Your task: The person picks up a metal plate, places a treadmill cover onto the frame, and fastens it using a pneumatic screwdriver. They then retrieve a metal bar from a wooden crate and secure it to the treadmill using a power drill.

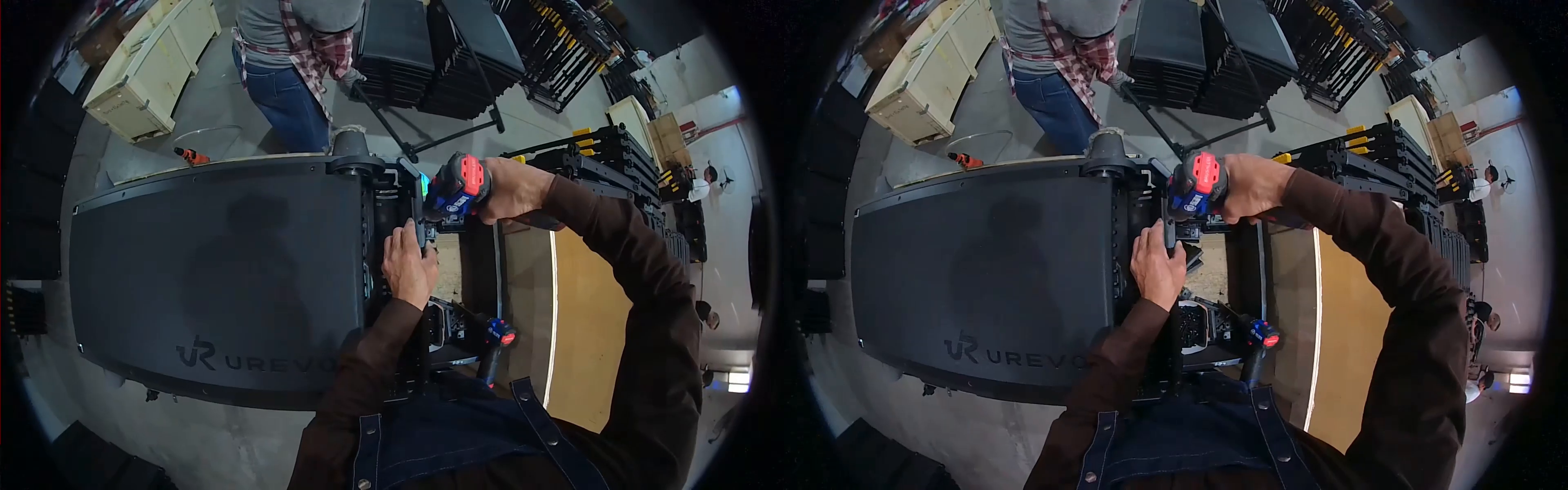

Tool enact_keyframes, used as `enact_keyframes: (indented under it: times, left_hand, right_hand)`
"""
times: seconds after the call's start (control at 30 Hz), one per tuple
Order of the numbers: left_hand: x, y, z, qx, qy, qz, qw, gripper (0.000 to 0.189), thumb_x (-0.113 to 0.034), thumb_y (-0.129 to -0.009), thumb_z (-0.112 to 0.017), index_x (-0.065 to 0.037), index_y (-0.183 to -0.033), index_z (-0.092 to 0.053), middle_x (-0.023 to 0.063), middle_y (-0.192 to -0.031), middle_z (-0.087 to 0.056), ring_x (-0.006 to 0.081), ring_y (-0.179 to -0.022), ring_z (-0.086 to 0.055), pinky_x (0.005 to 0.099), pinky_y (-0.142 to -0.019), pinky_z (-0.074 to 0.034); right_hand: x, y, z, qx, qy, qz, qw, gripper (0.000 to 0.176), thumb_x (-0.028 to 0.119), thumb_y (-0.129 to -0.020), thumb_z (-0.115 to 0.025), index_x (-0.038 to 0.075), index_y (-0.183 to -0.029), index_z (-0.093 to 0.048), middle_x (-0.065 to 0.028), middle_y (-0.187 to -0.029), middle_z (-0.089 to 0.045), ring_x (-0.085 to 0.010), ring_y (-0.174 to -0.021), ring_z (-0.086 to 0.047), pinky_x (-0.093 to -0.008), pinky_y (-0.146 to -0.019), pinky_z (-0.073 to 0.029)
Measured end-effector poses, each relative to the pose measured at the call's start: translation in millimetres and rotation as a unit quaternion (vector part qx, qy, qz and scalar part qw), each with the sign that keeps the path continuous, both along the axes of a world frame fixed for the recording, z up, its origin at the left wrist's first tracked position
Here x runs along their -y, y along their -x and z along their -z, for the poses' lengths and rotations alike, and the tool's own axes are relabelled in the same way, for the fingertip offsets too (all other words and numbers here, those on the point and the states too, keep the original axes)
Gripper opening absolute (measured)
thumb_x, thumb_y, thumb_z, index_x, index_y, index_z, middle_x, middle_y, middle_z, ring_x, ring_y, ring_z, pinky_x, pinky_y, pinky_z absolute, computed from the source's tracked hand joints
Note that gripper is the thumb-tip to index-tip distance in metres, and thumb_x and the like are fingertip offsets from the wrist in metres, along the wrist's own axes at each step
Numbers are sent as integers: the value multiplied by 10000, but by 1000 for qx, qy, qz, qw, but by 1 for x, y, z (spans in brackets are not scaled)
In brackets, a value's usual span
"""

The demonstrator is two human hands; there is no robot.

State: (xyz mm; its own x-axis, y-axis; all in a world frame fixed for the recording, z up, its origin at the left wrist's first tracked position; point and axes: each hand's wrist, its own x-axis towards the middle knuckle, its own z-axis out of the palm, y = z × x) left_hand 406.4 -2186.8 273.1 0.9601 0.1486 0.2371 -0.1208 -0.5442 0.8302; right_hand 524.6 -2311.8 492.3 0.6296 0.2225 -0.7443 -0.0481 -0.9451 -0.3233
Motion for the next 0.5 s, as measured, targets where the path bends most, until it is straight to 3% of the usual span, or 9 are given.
enact_keyframes:
  times: [0.1,0.13,0.2,0.37,0.5]
  left_hand:
    - [1,-1,1,11,-11,0,1000,476,-82,-759,-732,26,-1202,-595,194,-1058,-615,407,-1011,-587,473,-895,-488]
    - [1,-1,-1,6,-8,-4,1000,474,-84,-762,-733,20,-1204,-595,193,-1071,-616,407,-1019,-587,474,-898,-487]
    - [6,4,-3,8,-12,-8,1000,473,-86,-766,-734,15,-1207,-594,192,-1084,-616,407,-1027,-586,476,-901,-487]
    - [10,7,2,4,-28,-32,999,464,-107,-783,-738,-11,-1212,-592,175,-1130,-622,398,-1069,-590,483,-918,-483]
    - [13,7,4,2,-38,-48,998,466,-100,-777,-745,-19,-1210,-593,176,-1136,-628,391,-1090,-594,479,-929,-485]
  right_hand:
    - [11,5,9,23,-36,-11,999,291,53,-708,-727,17,-980,-632,-70,-726,-672,-177,-582,-672,-305,-533,-556]
    - [18,6,17,22,-28,-11,999,274,22,-711,-727,15,-968,-633,-79,-759,-678,-182,-631,-687,-308,-550,-565]
    - [31,2,34,-15,-122,25,992,273,-25,-704,-734,9,-956,-634,-84,-782,-674,-185,-661,-688,-313,-546,-567]
    - [26,-9,40,-41,-120,11,992,275,-72,-629,-768,-3,-873,-661,-89,-758,-664,-198,-617,-658,-313,-503,-541]
    - [35,0,44,-8,-109,15,994,221,-62,-637,-756,-3,-835,-679,-89,-699,-639,-204,-558,-627,-331,-498,-530]
